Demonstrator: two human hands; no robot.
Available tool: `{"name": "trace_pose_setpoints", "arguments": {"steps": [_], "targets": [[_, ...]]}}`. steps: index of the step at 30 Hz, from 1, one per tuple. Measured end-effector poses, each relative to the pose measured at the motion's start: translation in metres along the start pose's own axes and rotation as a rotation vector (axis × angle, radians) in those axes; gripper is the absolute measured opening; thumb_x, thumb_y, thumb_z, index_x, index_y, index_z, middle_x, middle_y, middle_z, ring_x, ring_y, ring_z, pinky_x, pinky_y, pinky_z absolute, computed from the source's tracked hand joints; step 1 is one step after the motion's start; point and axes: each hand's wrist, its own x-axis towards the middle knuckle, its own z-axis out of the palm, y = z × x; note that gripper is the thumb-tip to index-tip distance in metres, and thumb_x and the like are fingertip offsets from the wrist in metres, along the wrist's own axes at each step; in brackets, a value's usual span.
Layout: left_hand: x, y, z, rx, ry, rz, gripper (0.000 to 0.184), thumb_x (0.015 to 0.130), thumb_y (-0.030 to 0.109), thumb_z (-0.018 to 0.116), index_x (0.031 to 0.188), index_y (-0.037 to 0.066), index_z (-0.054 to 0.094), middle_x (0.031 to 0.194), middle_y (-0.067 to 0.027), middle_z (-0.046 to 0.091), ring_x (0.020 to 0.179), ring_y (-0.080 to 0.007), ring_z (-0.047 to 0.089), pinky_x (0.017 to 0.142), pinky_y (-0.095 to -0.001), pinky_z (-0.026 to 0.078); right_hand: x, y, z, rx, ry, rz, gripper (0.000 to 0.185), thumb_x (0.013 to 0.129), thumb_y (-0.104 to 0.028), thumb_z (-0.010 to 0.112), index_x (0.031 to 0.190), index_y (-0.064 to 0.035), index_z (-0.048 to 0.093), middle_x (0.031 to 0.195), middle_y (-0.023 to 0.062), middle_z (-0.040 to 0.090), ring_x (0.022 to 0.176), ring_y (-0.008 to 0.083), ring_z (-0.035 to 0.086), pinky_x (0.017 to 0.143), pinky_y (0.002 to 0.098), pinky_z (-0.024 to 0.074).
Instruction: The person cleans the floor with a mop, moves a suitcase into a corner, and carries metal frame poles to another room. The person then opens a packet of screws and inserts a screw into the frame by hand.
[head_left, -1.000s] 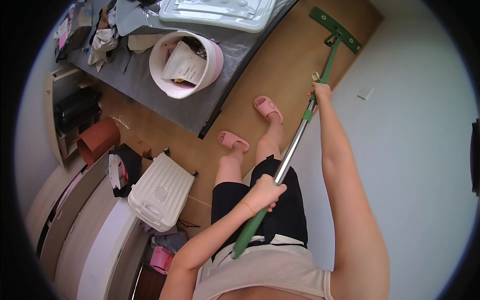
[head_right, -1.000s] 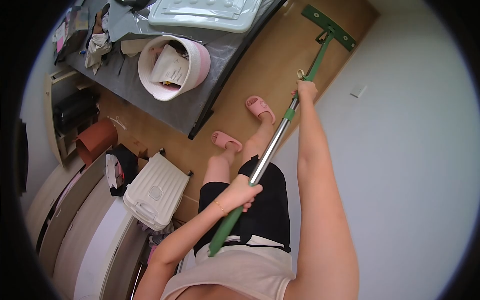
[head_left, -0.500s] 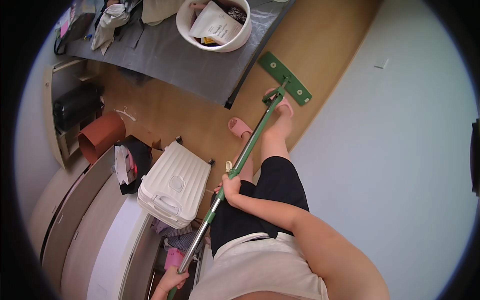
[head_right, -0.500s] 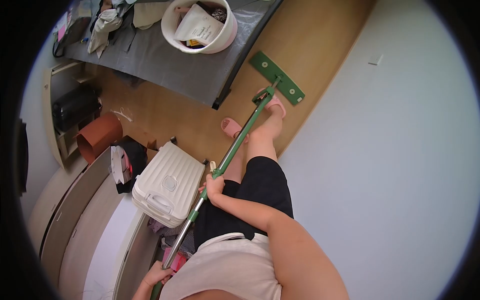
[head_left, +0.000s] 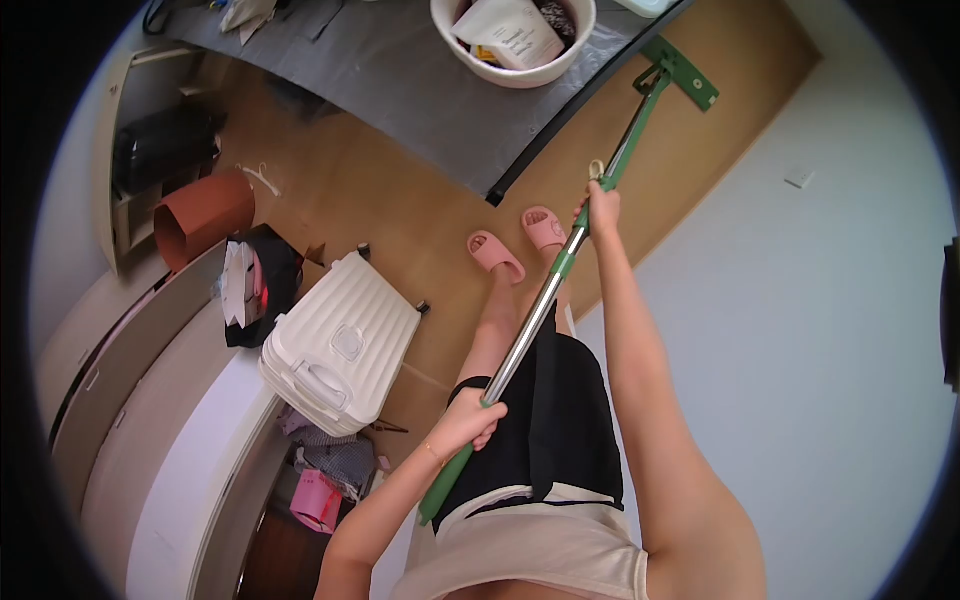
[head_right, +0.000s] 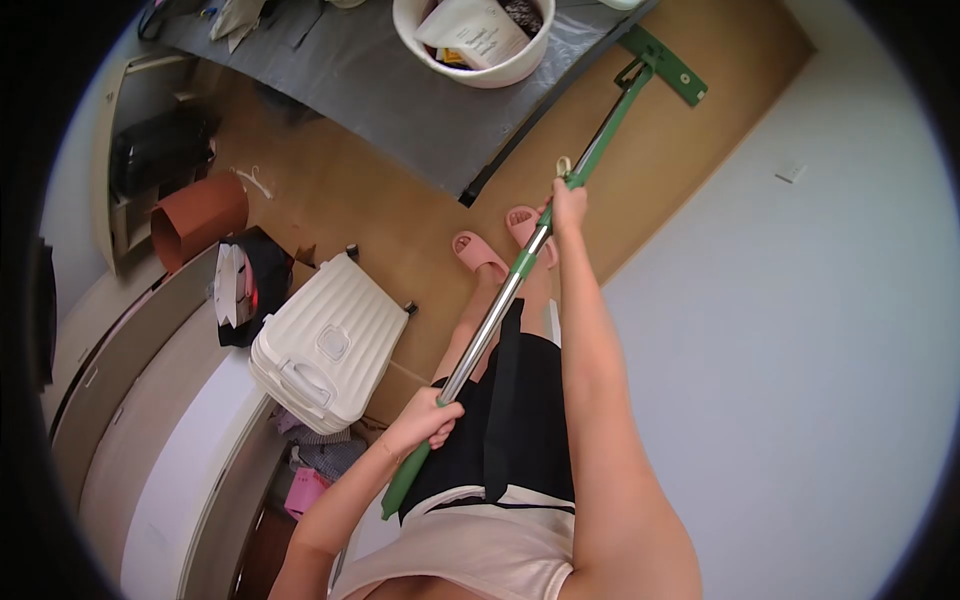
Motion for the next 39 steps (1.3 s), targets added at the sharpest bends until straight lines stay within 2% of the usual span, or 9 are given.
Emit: {"name": "trace_pose_setpoints", "arguments": {"steps": [5, 7, 15, 22, 25, 30, 31, 33, 39], "targets": [[-0.008, -0.028, -0.026, -0.059, -0.037, -0.084, 0.019, 0.073, 0.008, 0.049, 0.058, 0.005, 0.038, 0.042, -0.0009, 0.036, 0.030, -0.0091, 0.033, 0.030, -0.0232, 0.027, -0.026, 0.027, 0.028, -0.190, 0.054, -0.082, 0.018, 0.072, -0.014, 0.049, 0.068, 0.0031, 0.045, 0.051, 0.0086, 0.047, 0.036, 0.0201, 0.050, 0.033, 0.0311, 0.0418], [-0.034, -0.055, -0.051, -0.106, -0.002, -0.162, 0.016, 0.073, 0.007, 0.048, 0.060, 0.004, 0.040, 0.042, -0.0009, 0.034, 0.030, -0.0087, 0.031, 0.030, -0.0230, 0.026, -0.066, 0.041, 0.045, -0.154, -0.125, -0.035, 0.017, 0.071, -0.011, 0.050, 0.074, 0.0054, 0.046, 0.052, 0.0108, 0.050, 0.037, 0.0212, 0.052, 0.034, 0.0310, 0.0430], [-0.130, -0.200, -0.147, -0.221, -0.159, -0.425, 0.020, 0.075, 0.007, 0.048, 0.057, 0.003, 0.039, 0.043, -0.0031, 0.036, 0.031, -0.0095, 0.033, 0.032, -0.0244, 0.028, -0.237, 0.175, 0.086, -0.136, -0.133, 0.123, 0.025, 0.072, -0.007, 0.049, 0.088, 0.0067, 0.036, 0.054, 0.0123, 0.049, 0.039, 0.0232, 0.054, 0.035, 0.0334, 0.0453], [-0.221, -0.313, -0.193, 0.207, 0.096, -0.302, 0.024, 0.074, 0.013, 0.052, 0.053, 0.003, 0.046, 0.048, -0.0020, 0.043, 0.038, -0.0092, 0.041, 0.034, -0.0257, 0.034, -0.373, 0.259, 0.086, -0.005, -0.323, 0.345, 0.020, 0.075, -0.007, 0.048, 0.079, 0.0067, 0.034, 0.059, 0.0157, 0.051, 0.041, 0.0271, 0.055, 0.036, 0.0352, 0.0467], [-0.212, -0.314, -0.194, 0.334, 0.079, -0.142, 0.026, 0.075, 0.013, 0.052, 0.052, 0.001, 0.048, 0.050, -0.0040, 0.048, 0.040, -0.0103, 0.046, 0.036, -0.0259, 0.038, -0.361, 0.257, 0.076, 0.187, -0.414, 0.397, 0.016, 0.074, -0.006, 0.047, 0.076, 0.0045, 0.036, 0.058, 0.0152, 0.051, 0.041, 0.0273, 0.055, 0.036, 0.0349, 0.0461], [-0.159, -0.233, -0.166, 0.256, -0.086, -0.294, 0.027, 0.073, 0.010, 0.049, 0.049, 0.001, 0.040, 0.040, -0.0060, 0.041, 0.032, -0.0132, 0.042, 0.032, -0.0264, 0.036, -0.301, 0.197, 0.050, 0.052, -0.219, 0.185, 0.013, 0.072, -0.007, 0.048, 0.079, 0.0033, 0.044, 0.052, 0.0127, 0.049, 0.039, 0.0265, 0.054, 0.035, 0.0358, 0.0455], [-0.139, -0.219, -0.157, 0.255, -0.078, -0.282, 0.025, 0.072, 0.010, 0.048, 0.050, 0.003, 0.040, 0.040, -0.0051, 0.039, 0.031, -0.0118, 0.040, 0.030, -0.0260, 0.034, -0.219, 0.273, 0.039, -0.069, -0.220, 0.050, 0.013, 0.072, -0.008, 0.048, 0.078, 0.0029, 0.044, 0.051, 0.0128, 0.050, 0.040, 0.0265, 0.054, 0.035, 0.0353, 0.0457], [-0.092, -0.181, -0.133, 0.236, -0.167, -0.226, 0.022, 0.072, 0.009, 0.047, 0.052, 0.003, 0.038, 0.040, -0.0035, 0.037, 0.030, -0.0104, 0.036, 0.029, -0.0257, 0.032, -0.189, 0.191, 0.015, 0.074, -0.149, 0.089, 0.014, 0.070, -0.009, 0.052, 0.074, 0.0028, 0.046, 0.051, 0.0108, 0.049, 0.039, 0.0243, 0.053, 0.034, 0.0322, 0.0421], [0.014, -0.100, -0.016, 0.017, -0.360, -0.174, 0.020, 0.070, 0.011, 0.049, 0.058, 0.005, 0.035, 0.044, -0.0009, 0.034, 0.031, -0.0097, 0.031, 0.030, -0.0259, 0.032, -0.031, 0.109, -0.078, -0.269, 0.085, 0.090, 0.011, 0.068, -0.007, 0.051, 0.067, 0.0009, 0.043, 0.053, 0.0101, 0.047, 0.038, 0.0223, 0.050, 0.035, 0.0340, 0.0447]]}}
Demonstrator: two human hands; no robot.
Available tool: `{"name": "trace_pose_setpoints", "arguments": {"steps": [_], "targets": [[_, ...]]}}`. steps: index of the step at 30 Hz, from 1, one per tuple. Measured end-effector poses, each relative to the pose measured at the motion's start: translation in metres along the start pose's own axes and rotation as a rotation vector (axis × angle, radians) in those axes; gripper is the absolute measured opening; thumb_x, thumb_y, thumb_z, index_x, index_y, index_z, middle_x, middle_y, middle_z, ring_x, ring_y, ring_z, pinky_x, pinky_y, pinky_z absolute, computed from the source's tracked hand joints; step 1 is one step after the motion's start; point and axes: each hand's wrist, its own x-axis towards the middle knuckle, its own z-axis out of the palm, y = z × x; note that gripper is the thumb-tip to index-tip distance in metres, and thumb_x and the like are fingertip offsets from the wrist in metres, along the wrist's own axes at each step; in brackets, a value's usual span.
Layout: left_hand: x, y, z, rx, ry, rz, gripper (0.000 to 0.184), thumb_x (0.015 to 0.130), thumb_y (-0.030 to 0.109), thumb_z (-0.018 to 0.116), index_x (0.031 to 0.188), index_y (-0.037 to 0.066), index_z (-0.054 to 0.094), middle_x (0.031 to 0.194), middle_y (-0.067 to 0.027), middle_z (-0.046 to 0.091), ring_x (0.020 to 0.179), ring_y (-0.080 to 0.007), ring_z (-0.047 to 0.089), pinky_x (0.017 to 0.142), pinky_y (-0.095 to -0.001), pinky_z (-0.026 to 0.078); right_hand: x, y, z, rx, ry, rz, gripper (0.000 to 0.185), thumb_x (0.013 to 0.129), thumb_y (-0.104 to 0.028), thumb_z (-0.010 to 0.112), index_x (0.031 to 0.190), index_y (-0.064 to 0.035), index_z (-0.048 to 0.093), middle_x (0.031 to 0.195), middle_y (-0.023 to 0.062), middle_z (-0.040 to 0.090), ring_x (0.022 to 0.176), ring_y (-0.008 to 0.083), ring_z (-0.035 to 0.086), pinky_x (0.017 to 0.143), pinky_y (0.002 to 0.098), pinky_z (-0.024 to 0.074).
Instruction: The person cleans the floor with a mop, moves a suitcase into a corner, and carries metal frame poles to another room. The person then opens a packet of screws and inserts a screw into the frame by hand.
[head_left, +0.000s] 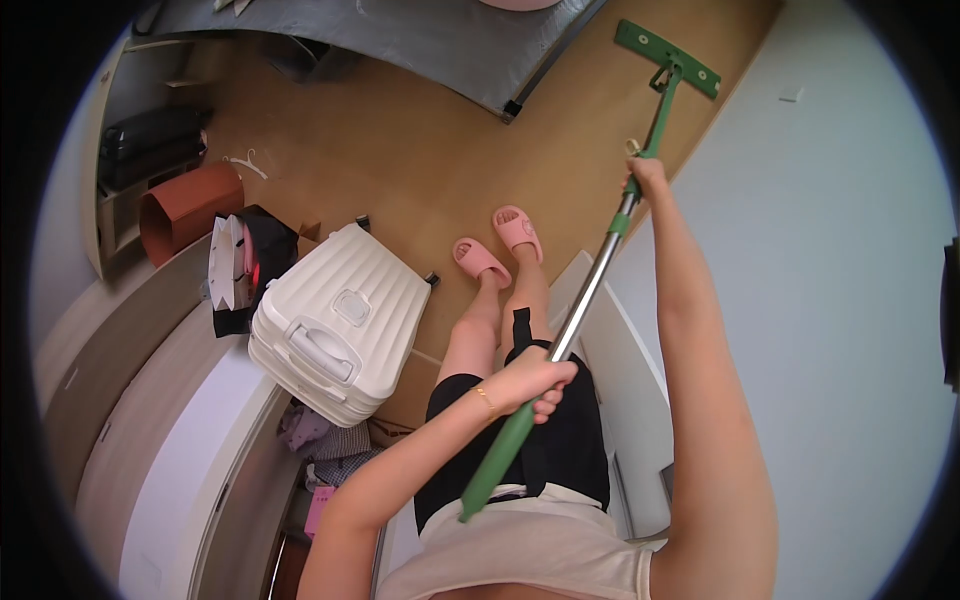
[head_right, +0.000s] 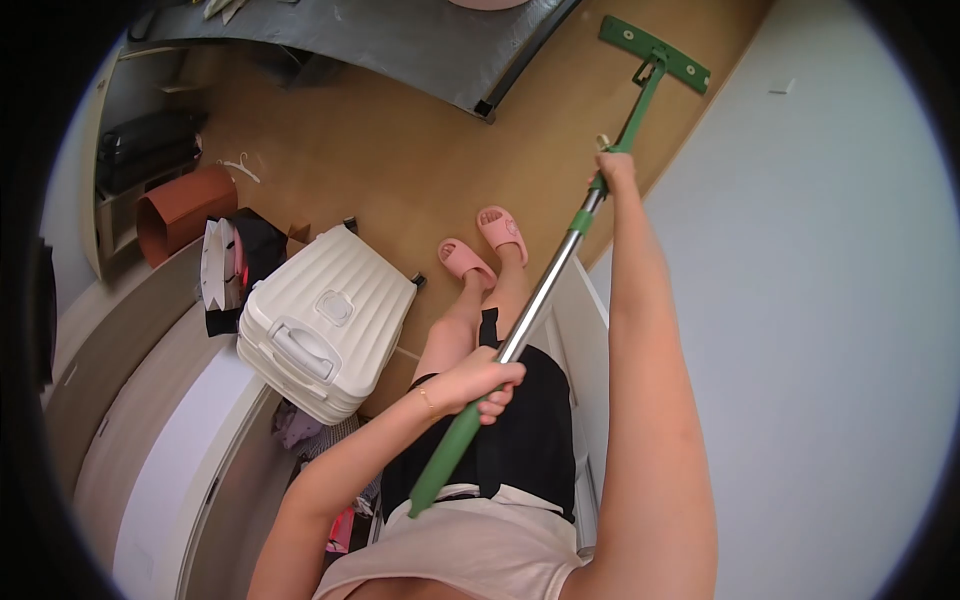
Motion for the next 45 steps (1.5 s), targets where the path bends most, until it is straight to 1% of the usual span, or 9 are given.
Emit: {"name": "trace_pose_setpoints", "arguments": {"steps": [5, 10, 11, 14, 20, 25, 33, 43, 45], "targets": [[0.008, -0.056, -0.029, 0.175, 0.238, 0.078, 0.024, 0.073, 0.013, 0.050, 0.054, 0.006, 0.035, 0.042, -0.0022, 0.035, 0.031, -0.0101, 0.033, 0.030, -0.0253, 0.030, -0.037, 0.054, 0.023, 0.149, -0.020, -0.037, 0.013, 0.070, -0.010, 0.050, 0.066, 0.0005, 0.043, 0.049, 0.0106, 0.046, 0.037, 0.0223, 0.050, 0.033, 0.0350, 0.0429], [-0.080, -0.163, -0.101, 0.100, 0.280, -0.136, 0.029, 0.072, 0.011, 0.049, 0.047, 0.005, 0.036, 0.038, -0.0033, 0.036, 0.029, -0.0107, 0.035, 0.029, -0.0247, 0.031, -0.130, 0.180, 0.118, 0.160, 0.069, -0.023, 0.015, 0.069, -0.012, 0.052, 0.067, 0.0030, 0.050, 0.050, 0.0122, 0.050, 0.040, 0.0231, 0.054, 0.037, 0.0350, 0.0430], [-0.100, -0.182, -0.108, 0.098, 0.308, -0.158, 0.029, 0.072, 0.011, 0.050, 0.047, 0.004, 0.037, 0.038, -0.0036, 0.036, 0.029, -0.0104, 0.035, 0.029, -0.0245, 0.030, -0.206, 0.138, 0.113, 0.323, -0.035, 0.150, 0.017, 0.071, -0.012, 0.051, 0.068, 0.0048, 0.050, 0.050, 0.0130, 0.051, 0.040, 0.0239, 0.054, 0.036, 0.0359, 0.0440], [-0.158, -0.235, -0.124, 0.100, 0.363, -0.174, 0.026, 0.072, 0.011, 0.050, 0.050, 0.002, 0.040, 0.039, -0.0033, 0.037, 0.030, -0.0098, 0.036, 0.030, -0.0240, 0.031, -0.252, 0.222, 0.168, 0.346, -0.100, 0.139, 0.015, 0.074, -0.011, 0.048, 0.073, 0.0025, 0.042, 0.052, 0.0118, 0.047, 0.036, 0.0258, 0.050, 0.032, 0.0360, 0.0432], [-0.260, -0.348, -0.146, 0.455, 0.754, -0.125, 0.015, 0.069, 0.008, 0.051, 0.056, 0.001, 0.047, 0.042, -0.0039, 0.044, 0.034, -0.0105, 0.044, 0.033, -0.0241, 0.034, -0.403, 0.262, 0.249, 0.609, -0.356, 0.472, 0.014, 0.074, -0.014, 0.047, 0.080, -0.0067, 0.036, 0.056, 0.0103, 0.043, 0.041, 0.0240, 0.048, 0.036, 0.0390, 0.0439], [-0.300, -0.450, -0.122, 0.025, 0.641, -0.126, 0.019, 0.069, 0.006, 0.053, 0.054, 0.000, 0.044, 0.044, -0.0063, 0.045, 0.034, -0.0132, 0.044, 0.033, -0.0259, 0.036, -0.491, 0.299, 0.267, 0.380, -0.511, 0.518, 0.015, 0.076, -0.013, 0.047, 0.082, -0.0026, 0.037, 0.061, 0.0120, 0.046, 0.043, 0.0263, 0.050, 0.040, 0.0408, 0.0474], [-0.253, -0.462, -0.101, 0.100, 0.666, 0.055, 0.018, 0.069, 0.005, 0.052, 0.055, 0.000, 0.042, 0.044, -0.0054, 0.043, 0.033, -0.0137, 0.042, 0.032, -0.0273, 0.035, -0.479, 0.278, 0.245, 0.176, -0.547, 0.466, 0.022, 0.076, -0.010, 0.048, 0.091, -0.0034, 0.033, 0.059, 0.0114, 0.046, 0.042, 0.0272, 0.051, 0.038, 0.0411, 0.0471], [-0.205, -0.403, -0.129, 0.042, 0.670, 0.247, 0.015, 0.071, 0.007, 0.050, 0.059, -0.001, 0.043, 0.044, -0.0046, 0.044, 0.033, -0.0112, 0.043, 0.032, -0.0250, 0.035, -0.380, 0.216, 0.276, 0.315, -0.719, 0.316, 0.010, 0.072, -0.006, 0.047, 0.075, 0.0001, 0.040, 0.055, 0.0105, 0.045, 0.039, 0.0238, 0.049, 0.037, 0.0374, 0.0459], [-0.209, -0.407, -0.122, -0.050, 0.599, 0.258, 0.011, 0.072, 0.003, 0.048, 0.065, 0.001, 0.040, 0.045, -0.0024, 0.042, 0.034, -0.0078, 0.038, 0.031, -0.0233, 0.033, -0.392, 0.209, 0.269, 0.200, -0.601, 0.183, 0.010, 0.071, -0.007, 0.049, 0.068, 0.0016, 0.044, 0.054, 0.0103, 0.046, 0.039, 0.0232, 0.049, 0.037, 0.0359, 0.0458]]}}
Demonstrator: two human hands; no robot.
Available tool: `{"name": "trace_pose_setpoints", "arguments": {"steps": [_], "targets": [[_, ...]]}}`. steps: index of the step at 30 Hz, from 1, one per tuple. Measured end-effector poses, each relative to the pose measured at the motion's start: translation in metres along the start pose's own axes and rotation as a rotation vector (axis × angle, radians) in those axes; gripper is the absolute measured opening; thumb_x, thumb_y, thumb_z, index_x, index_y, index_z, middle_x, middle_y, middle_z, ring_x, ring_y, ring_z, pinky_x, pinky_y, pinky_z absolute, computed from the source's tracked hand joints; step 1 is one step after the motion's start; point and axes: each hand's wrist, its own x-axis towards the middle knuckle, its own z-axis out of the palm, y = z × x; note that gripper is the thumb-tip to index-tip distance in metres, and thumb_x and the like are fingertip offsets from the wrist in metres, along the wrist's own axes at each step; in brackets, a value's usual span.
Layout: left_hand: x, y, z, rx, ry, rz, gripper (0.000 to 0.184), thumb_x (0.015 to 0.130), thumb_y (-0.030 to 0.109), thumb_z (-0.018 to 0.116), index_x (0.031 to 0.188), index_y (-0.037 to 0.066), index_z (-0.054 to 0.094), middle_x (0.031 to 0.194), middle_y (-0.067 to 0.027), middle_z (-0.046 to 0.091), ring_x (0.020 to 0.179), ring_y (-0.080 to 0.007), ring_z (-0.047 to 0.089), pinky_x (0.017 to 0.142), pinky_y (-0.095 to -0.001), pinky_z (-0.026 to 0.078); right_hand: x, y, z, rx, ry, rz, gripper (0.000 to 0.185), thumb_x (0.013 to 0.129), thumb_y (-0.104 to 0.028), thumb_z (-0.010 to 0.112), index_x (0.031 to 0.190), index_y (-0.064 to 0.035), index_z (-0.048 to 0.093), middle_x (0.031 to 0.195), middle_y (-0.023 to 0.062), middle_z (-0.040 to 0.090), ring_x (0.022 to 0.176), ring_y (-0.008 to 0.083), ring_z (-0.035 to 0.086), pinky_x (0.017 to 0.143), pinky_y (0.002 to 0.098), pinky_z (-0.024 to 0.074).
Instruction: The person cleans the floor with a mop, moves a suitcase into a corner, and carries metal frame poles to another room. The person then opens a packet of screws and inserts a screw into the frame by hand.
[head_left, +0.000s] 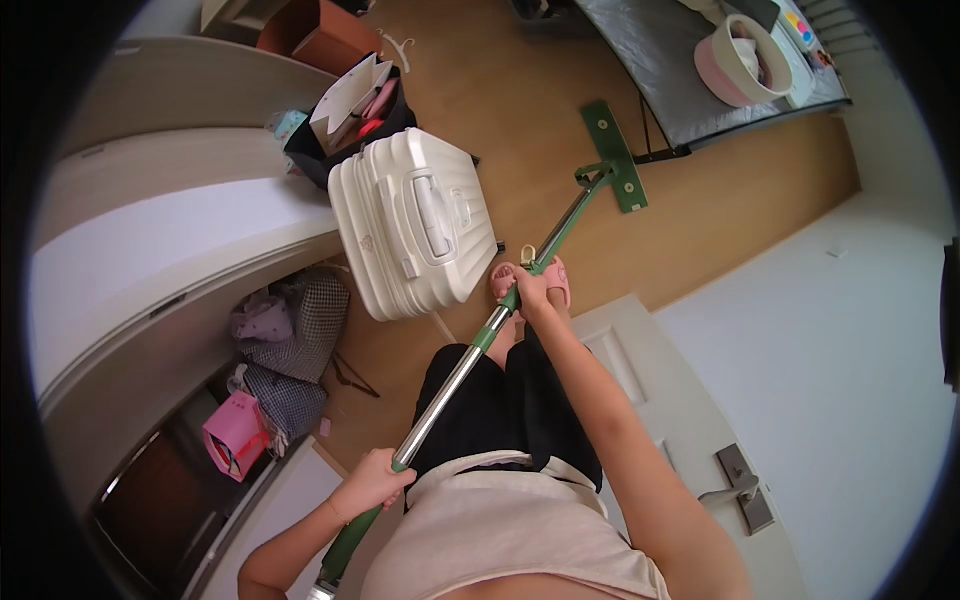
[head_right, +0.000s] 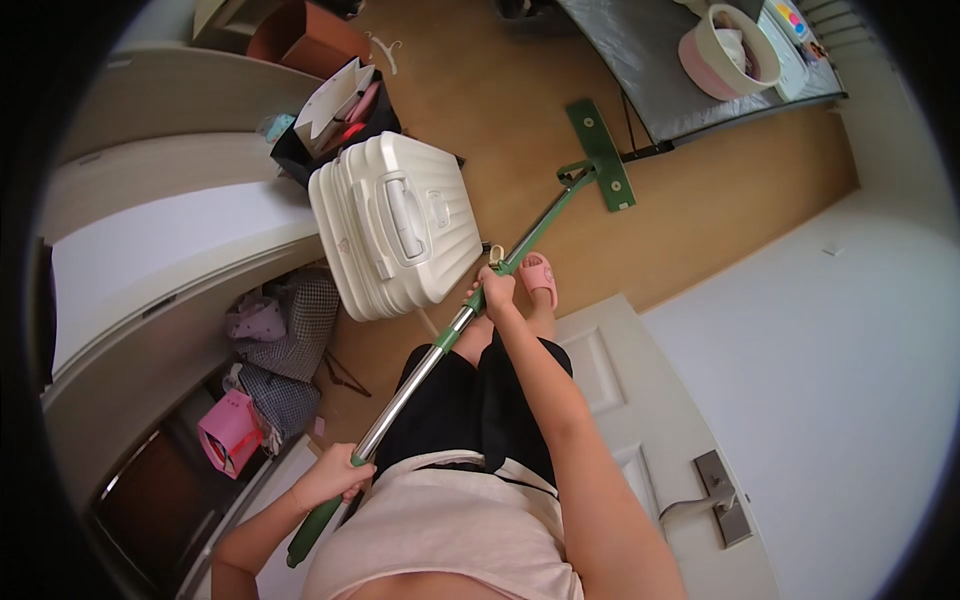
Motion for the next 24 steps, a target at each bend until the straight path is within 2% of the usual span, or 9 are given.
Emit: {"name": "trace_pose_setpoints", "arguments": {"steps": [1, 3, 4, 9, 11, 16, 19, 21, 24], "targets": [[-0.005, -0.002, 0.003, -0.028, 0.007, 0.005, 0.011, 0.072, 0.003, 0.048, 0.065, 0.001, 0.040, 0.045, -0.0024, 0.042, 0.034, -0.0078, 0.038, 0.031, -0.0233, 0.033, -0.010, -0.003, 0.002, -0.025, -0.014, 0.003, 0.010, 0.071, -0.007, 0.049, 0.068, 0.0016, 0.044, 0.054, 0.0103, 0.046, 0.039, 0.0232, 0.049, 0.037, 0.0359, 0.0458], [-0.015, -0.007, 0.006, -0.222, -0.184, -0.075, 0.012, 0.073, 0.004, 0.048, 0.063, 0.001, 0.042, 0.046, -0.0019, 0.043, 0.035, -0.0073, 0.038, 0.032, -0.0228, 0.033, -0.029, -0.003, 0.002, -0.257, 0.046, -0.123, 0.013, 0.069, -0.008, 0.050, 0.065, 0.0037, 0.047, 0.054, 0.0113, 0.048, 0.041, 0.0234, 0.052, 0.037, 0.0351, 0.0454], [-0.019, -0.014, 0.006, -0.213, -0.221, -0.115, 0.020, 0.073, 0.008, 0.049, 0.056, 0.003, 0.040, 0.044, -0.0019, 0.040, 0.034, -0.0092, 0.038, 0.034, -0.0244, 0.034, -0.023, 0.013, -0.001, -0.288, 0.034, -0.065, 0.015, 0.069, -0.009, 0.051, 0.069, 0.0062, 0.048, 0.054, 0.0132, 0.050, 0.042, 0.0239, 0.054, 0.038, 0.0353, 0.0452], [-0.047, -0.046, -0.023, -0.144, -0.300, -0.198, 0.023, 0.074, 0.008, 0.048, 0.053, 0.005, 0.039, 0.044, -0.0020, 0.039, 0.034, -0.0085, 0.036, 0.033, -0.0241, 0.032, -0.038, 0.076, -0.006, -0.446, -0.016, -0.087, 0.016, 0.072, -0.009, 0.049, 0.071, 0.0070, 0.045, 0.053, 0.0154, 0.050, 0.042, 0.0270, 0.055, 0.039, 0.0362, 0.0460], [-0.056, -0.055, -0.051, -0.207, -0.362, -0.287, 0.021, 0.074, 0.009, 0.048, 0.055, 0.004, 0.040, 0.045, -0.0022, 0.039, 0.035, -0.0086, 0.036, 0.034, -0.0240, 0.032, -0.055, 0.096, 0.014, -0.214, -0.058, 0.023, 0.014, 0.073, -0.007, 0.046, 0.075, 0.0059, 0.042, 0.054, 0.0151, 0.049, 0.043, 0.0285, 0.055, 0.039, 0.0365, 0.0466], [-0.061, -0.075, -0.142, 0.083, -0.310, -0.252, 0.016, 0.074, 0.008, 0.047, 0.060, 0.001, 0.042, 0.049, -0.0023, 0.041, 0.038, -0.0094, 0.041, 0.035, -0.0251, 0.038, -0.062, 0.156, 0.071, 0.061, -0.058, 0.125, 0.018, 0.075, -0.009, 0.047, 0.087, 0.0006, 0.039, 0.065, 0.0128, 0.049, 0.054, 0.0266, 0.055, 0.050, 0.0387, 0.0496], [-0.054, -0.096, -0.186, 0.265, -0.287, -0.198, 0.018, 0.073, 0.008, 0.048, 0.058, 0.000, 0.042, 0.048, -0.0029, 0.041, 0.038, -0.0095, 0.042, 0.036, -0.0253, 0.040, -0.064, 0.196, 0.102, 0.136, -0.021, 0.030, 0.017, 0.077, -0.012, 0.046, 0.080, 0.0038, 0.043, 0.064, 0.0125, 0.050, 0.052, 0.0262, 0.057, 0.047, 0.0372, 0.0506], [-0.053, -0.113, -0.210, 0.342, -0.307, -0.244, 0.023, 0.072, 0.007, 0.048, 0.052, 0.001, 0.040, 0.046, -0.0029, 0.042, 0.038, -0.0095, 0.043, 0.036, -0.0252, 0.041, -0.066, 0.229, 0.114, 0.250, -0.026, 0.024, 0.016, 0.076, -0.013, 0.047, 0.079, 0.0022, 0.044, 0.065, 0.0100, 0.049, 0.054, 0.0243, 0.056, 0.049, 0.0351, 0.0499], [-0.070, -0.125, -0.237, 0.394, -0.287, -0.323, 0.023, 0.072, 0.008, 0.048, 0.051, 0.001, 0.041, 0.046, -0.0032, 0.043, 0.037, -0.0099, 0.044, 0.036, -0.0254, 0.042, -0.079, 0.275, 0.138, 0.409, -0.085, 0.010, 0.014, 0.075, -0.012, 0.048, 0.081, -0.0001, 0.042, 0.065, 0.0095, 0.048, 0.053, 0.0235, 0.054, 0.051, 0.0366, 0.0495]]}}
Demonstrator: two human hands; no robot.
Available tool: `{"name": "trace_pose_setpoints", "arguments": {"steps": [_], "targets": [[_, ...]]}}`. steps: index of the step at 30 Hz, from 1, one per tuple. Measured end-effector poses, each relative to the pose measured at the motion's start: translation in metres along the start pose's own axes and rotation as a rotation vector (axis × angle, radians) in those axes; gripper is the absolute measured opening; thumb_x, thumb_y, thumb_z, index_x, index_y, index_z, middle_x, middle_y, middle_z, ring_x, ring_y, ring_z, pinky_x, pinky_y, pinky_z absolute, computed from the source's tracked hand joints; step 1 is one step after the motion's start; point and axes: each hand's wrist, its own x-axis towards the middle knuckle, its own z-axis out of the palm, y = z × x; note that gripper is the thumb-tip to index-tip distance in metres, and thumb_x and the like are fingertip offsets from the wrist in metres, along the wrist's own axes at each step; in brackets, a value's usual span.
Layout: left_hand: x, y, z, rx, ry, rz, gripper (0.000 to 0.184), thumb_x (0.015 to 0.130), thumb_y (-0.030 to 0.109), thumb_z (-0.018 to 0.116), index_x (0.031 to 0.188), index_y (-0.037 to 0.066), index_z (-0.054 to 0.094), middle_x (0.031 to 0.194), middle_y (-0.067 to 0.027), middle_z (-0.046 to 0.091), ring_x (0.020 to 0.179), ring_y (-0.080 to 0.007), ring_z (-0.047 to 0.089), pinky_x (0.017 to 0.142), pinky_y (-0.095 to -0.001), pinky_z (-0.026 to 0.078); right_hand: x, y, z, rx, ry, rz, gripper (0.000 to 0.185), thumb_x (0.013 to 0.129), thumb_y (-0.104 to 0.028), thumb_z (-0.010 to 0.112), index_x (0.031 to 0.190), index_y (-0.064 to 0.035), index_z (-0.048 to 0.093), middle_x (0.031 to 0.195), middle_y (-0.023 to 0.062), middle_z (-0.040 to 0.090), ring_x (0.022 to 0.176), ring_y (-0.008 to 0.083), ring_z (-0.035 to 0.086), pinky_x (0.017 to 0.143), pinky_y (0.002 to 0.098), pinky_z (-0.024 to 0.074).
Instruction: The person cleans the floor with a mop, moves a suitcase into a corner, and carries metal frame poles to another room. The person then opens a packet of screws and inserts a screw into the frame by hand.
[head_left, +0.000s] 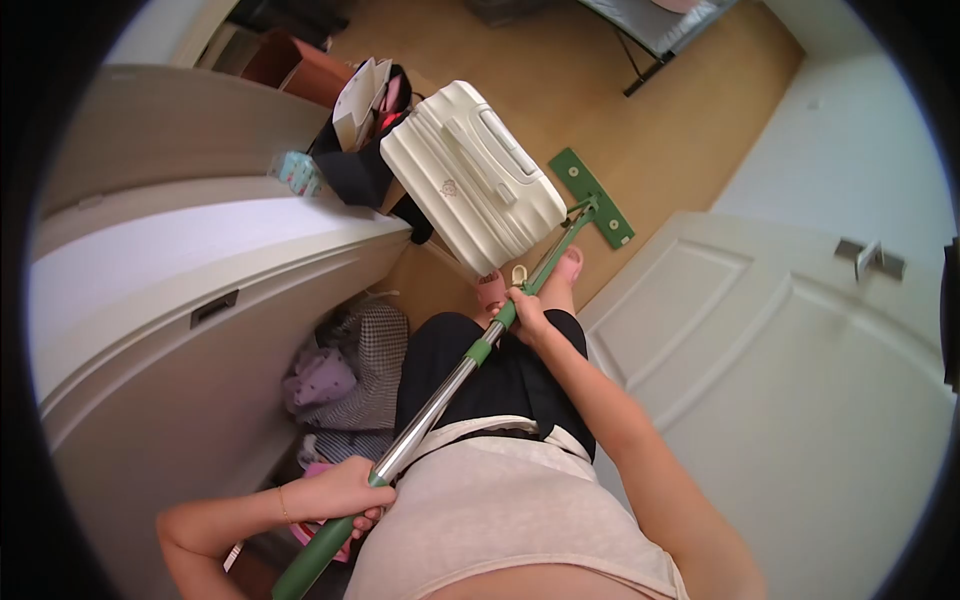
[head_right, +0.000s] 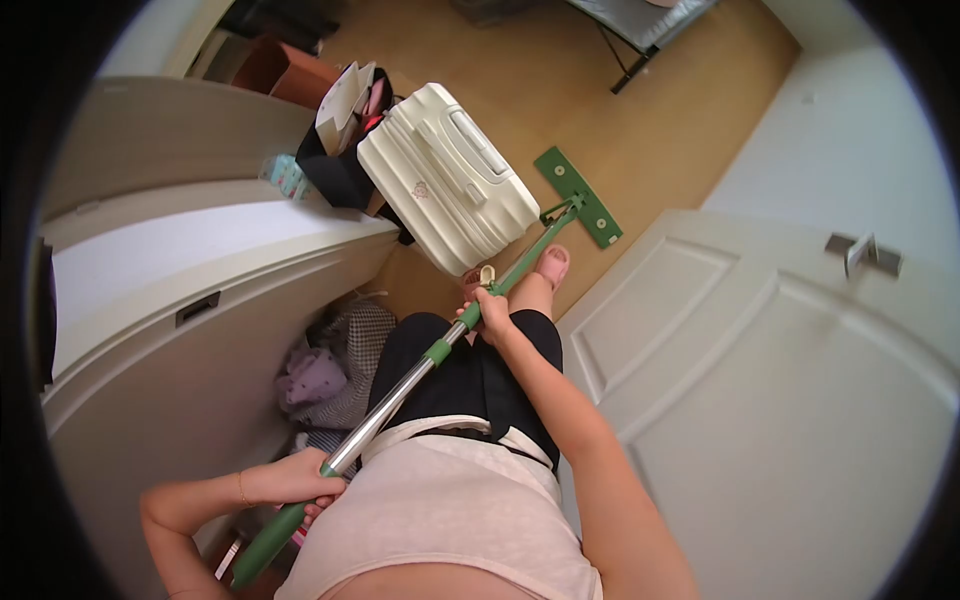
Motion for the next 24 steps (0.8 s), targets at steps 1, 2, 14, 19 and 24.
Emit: {"name": "trace_pose_setpoints", "arguments": {"steps": [1, 2, 14, 19, 24], "targets": [[-0.005, -0.009, -0.006, 0.089, 0.020, 0.002, 0.021, 0.072, 0.007, 0.049, 0.054, 0.000, 0.042, 0.047, -0.0030, 0.043, 0.037, -0.0101, 0.044, 0.037, -0.0252, 0.042, -0.001, 0.017, 0.003, 0.047, -0.005, 0.020, 0.015, 0.075, -0.011, 0.048, 0.084, -0.0013, 0.041, 0.065, 0.0094, 0.048, 0.054, 0.0239, 0.054, 0.050, 0.0375, 0.0494], [-0.009, -0.019, -0.011, 0.137, 0.038, -0.017, 0.019, 0.072, 0.007, 0.049, 0.055, 0.000, 0.043, 0.048, -0.0029, 0.044, 0.038, -0.0099, 0.044, 0.037, -0.0251, 0.042, -0.003, 0.035, 0.004, 0.086, 0.007, -0.002, 0.016, 0.074, -0.011, 0.048, 0.085, -0.0020, 0.041, 0.066, 0.0095, 0.048, 0.054, 0.0240, 0.054, 0.050, 0.0376, 0.0494], [-0.041, -0.065, 0.020, 0.444, 0.262, 0.060, 0.015, 0.073, 0.008, 0.048, 0.081, -0.004, 0.043, 0.054, -0.0052, 0.050, 0.042, -0.0103, 0.048, 0.041, -0.0259, 0.045, -0.040, 0.113, 0.000, 0.457, -0.204, 0.005, 0.013, 0.077, -0.014, 0.050, 0.079, -0.0040, 0.042, 0.065, 0.0091, 0.048, 0.059, 0.0234, 0.052, 0.061, 0.0401, 0.0485], [-0.043, -0.101, 0.034, 0.059, 0.126, 0.261, 0.023, 0.079, 0.004, 0.048, 0.100, 0.001, 0.038, 0.062, -0.0034, 0.046, 0.045, -0.0087, 0.046, 0.040, -0.0221, 0.041, -0.047, 0.124, -0.007, 0.500, -0.148, -0.175, 0.012, 0.074, -0.010, 0.052, 0.071, -0.0042, 0.043, 0.057, 0.0070, 0.045, 0.054, 0.0213, 0.050, 0.057, 0.0357, 0.0474], [-0.056, -0.144, 0.045, -0.255, 0.081, 0.477, 0.048, 0.070, -0.003, 0.046, 0.117, 0.000, 0.035, 0.072, -0.0122, 0.049, 0.039, -0.0095, 0.044, 0.033, -0.0198, 0.036, -0.073, 0.139, 0.003, 0.621, -0.089, -0.143, 0.010, 0.073, -0.005, 0.052, 0.072, -0.0035, 0.043, 0.057, 0.0059, 0.043, 0.051, 0.0172, 0.046, 0.054, 0.0326, 0.0472]]}}
